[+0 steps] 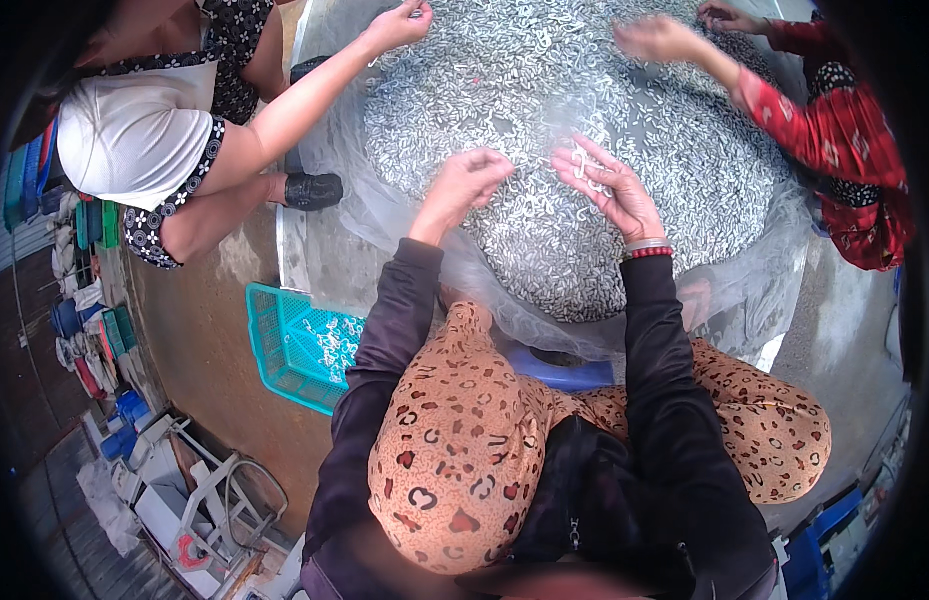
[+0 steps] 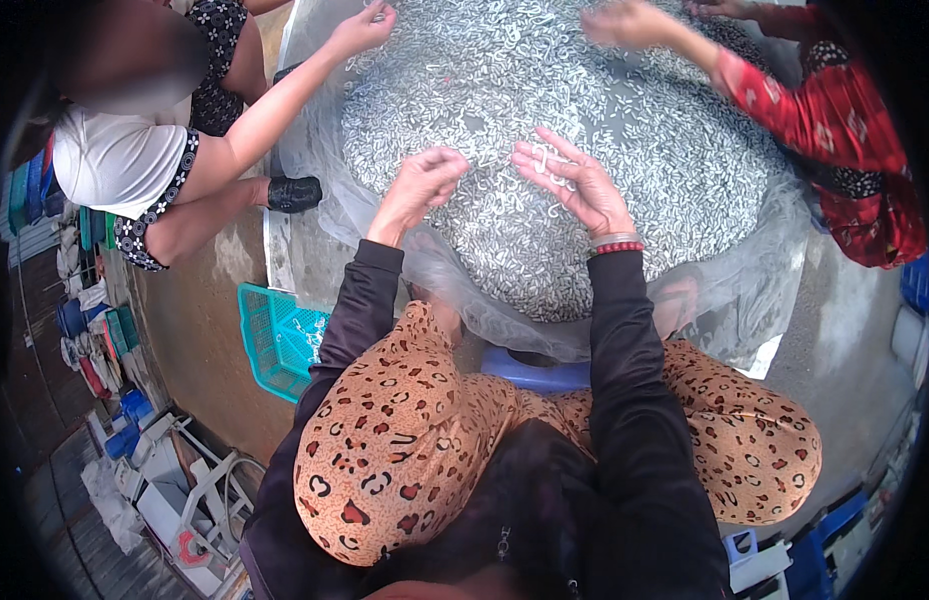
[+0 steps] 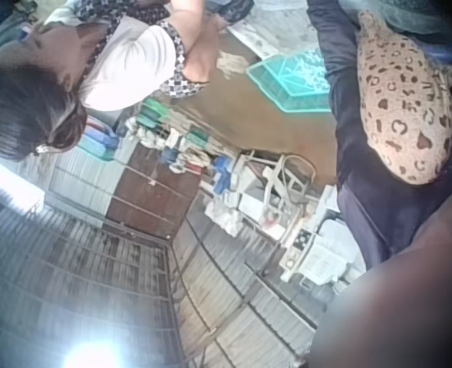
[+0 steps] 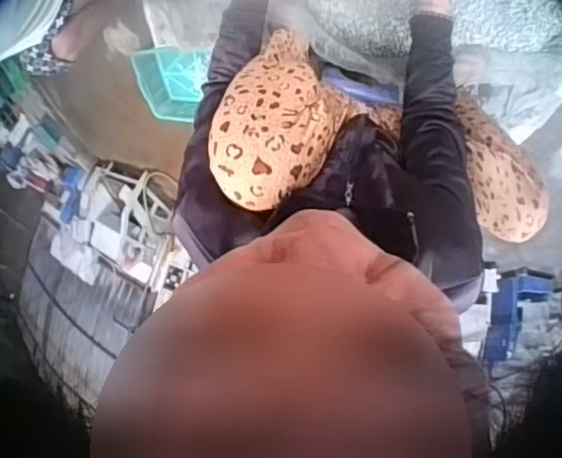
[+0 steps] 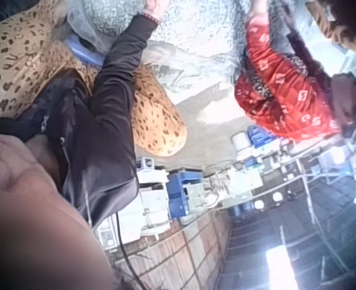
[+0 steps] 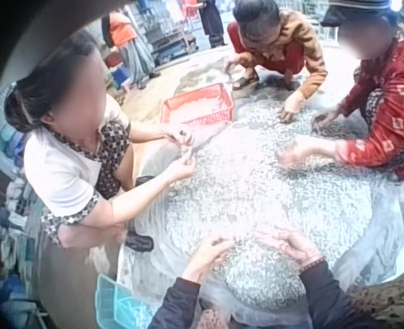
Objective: The person sits at a large pile of small silver fish spread on a tarp and sorts them by hand, picking up individual fish and placing them into a nearby basket. Other workers are also sorting fish at the same pile.
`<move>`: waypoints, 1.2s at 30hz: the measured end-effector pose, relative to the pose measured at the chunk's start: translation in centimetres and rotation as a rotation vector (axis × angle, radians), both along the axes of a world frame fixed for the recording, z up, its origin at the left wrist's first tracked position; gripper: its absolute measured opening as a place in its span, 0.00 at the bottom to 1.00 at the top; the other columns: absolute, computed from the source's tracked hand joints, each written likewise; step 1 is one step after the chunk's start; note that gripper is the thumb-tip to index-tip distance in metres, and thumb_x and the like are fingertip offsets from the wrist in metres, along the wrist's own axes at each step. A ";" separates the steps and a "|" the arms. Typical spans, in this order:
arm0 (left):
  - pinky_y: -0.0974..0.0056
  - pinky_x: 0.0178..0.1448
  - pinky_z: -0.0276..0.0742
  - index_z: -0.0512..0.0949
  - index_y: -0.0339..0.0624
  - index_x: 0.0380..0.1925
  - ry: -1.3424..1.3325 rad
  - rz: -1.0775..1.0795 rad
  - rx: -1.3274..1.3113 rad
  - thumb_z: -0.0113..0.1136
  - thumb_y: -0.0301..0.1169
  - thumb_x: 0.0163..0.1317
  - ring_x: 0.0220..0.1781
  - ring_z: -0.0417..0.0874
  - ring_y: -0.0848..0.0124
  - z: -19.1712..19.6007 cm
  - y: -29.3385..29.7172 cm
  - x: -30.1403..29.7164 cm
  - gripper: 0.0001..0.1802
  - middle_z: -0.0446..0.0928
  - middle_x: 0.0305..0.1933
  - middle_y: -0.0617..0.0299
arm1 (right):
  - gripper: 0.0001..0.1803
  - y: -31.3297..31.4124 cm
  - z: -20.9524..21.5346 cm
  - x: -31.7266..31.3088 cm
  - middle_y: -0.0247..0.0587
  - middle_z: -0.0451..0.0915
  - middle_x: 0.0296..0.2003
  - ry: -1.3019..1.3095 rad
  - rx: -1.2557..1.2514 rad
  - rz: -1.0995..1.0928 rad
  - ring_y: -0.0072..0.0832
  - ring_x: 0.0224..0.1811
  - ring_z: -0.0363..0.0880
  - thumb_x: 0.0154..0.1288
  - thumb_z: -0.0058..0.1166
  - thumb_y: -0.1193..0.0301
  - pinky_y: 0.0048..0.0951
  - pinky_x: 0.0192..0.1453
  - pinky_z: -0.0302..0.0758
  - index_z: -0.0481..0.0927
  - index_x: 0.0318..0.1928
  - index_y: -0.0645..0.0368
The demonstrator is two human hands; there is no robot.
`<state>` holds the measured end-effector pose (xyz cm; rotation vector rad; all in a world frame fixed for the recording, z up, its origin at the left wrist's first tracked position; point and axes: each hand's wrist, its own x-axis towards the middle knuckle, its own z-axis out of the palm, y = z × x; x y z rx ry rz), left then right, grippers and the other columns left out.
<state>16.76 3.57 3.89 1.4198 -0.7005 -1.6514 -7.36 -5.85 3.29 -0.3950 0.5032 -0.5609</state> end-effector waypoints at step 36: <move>0.64 0.37 0.74 0.72 0.35 0.35 0.786 0.290 -0.209 0.49 0.31 0.56 0.37 0.74 0.65 0.6 1.8 -0.4 0.11 0.72 0.42 0.49 | 0.12 0.7 0.3 4.6 0.33 0.70 0.18 0.770 -0.822 0.079 0.24 0.15 0.65 0.67 0.49 0.65 0.27 0.21 0.63 0.73 0.30 0.60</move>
